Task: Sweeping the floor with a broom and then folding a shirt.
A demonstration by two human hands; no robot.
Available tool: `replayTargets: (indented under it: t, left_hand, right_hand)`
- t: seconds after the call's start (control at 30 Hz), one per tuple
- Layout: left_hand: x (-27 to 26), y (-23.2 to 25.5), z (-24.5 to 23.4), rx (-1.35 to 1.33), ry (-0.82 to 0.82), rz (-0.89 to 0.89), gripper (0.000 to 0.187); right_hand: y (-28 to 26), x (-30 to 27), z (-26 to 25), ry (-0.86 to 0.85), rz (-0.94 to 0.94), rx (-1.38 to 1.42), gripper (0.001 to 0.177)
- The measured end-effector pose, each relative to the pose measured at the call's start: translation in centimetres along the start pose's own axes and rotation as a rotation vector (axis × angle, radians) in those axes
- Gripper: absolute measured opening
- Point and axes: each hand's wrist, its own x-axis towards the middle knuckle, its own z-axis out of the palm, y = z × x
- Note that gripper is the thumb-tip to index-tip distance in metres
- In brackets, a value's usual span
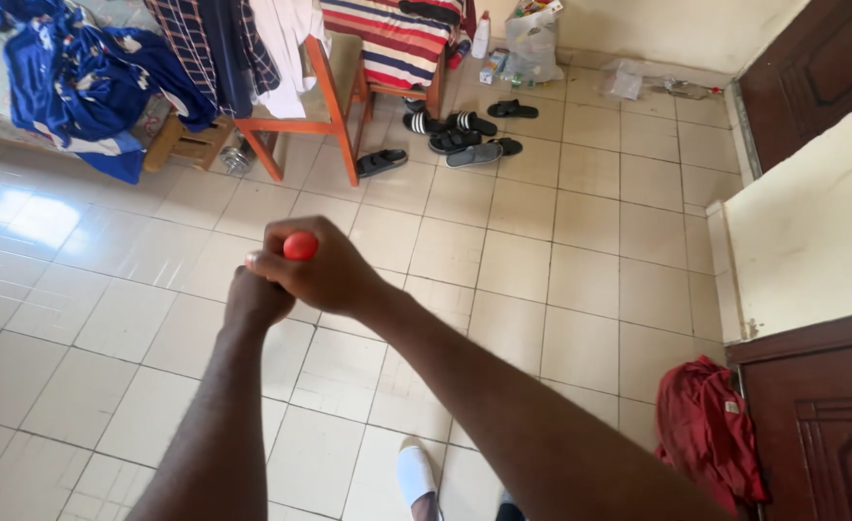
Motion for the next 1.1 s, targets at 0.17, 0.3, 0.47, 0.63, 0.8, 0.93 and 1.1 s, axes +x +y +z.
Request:
replayTargets:
  t: [0.17, 0.3, 0.47, 0.63, 0.8, 0.93, 1.1]
  left_hand:
    - [0.2, -3.8, 2.0, -0.01, -0.14, -0.174, 0.031]
    - [-0.2, -3.2, 3.5, 0.063, -0.227, -0.184, 0.033]
    - [1.0, -2.5, 5.3, 0.099, -0.331, -0.093, 0.036]
    - [1.2, 2.0, 5.7, 0.068, -0.498, -0.154, 0.053]
    - [1.7, 6.1, 10.4, -0.05, -0.489, 0.083, 0.053]
    - [-1.0, 14.5, 9.5, -0.048, -0.575, 0.098, 0.051]
    - [-4.0, 22.9, 11.1, -0.209, -0.576, 0.154, 0.036]
  right_hand:
    - [5.2, -1.4, 2.3, -0.085, 0.138, 0.042, 0.031]
    - [7.6, -2.5, 2.1, -0.099, 0.188, 0.019, 0.03]
    - [5.2, -2.7, -0.2, -0.094, 0.249, -0.011, 0.029]
    - [4.4, -3.2, -4.6, -0.094, 0.187, -0.045, 0.032]
    - [1.4, -5.7, -11.2, -0.09, 0.215, -0.015, 0.031]
    - [-1.5, -8.0, -17.2, -0.047, 0.256, -0.023, 0.031]
    - [-3.8, -10.8, -24.4, -0.008, 0.269, -0.123, 0.028]
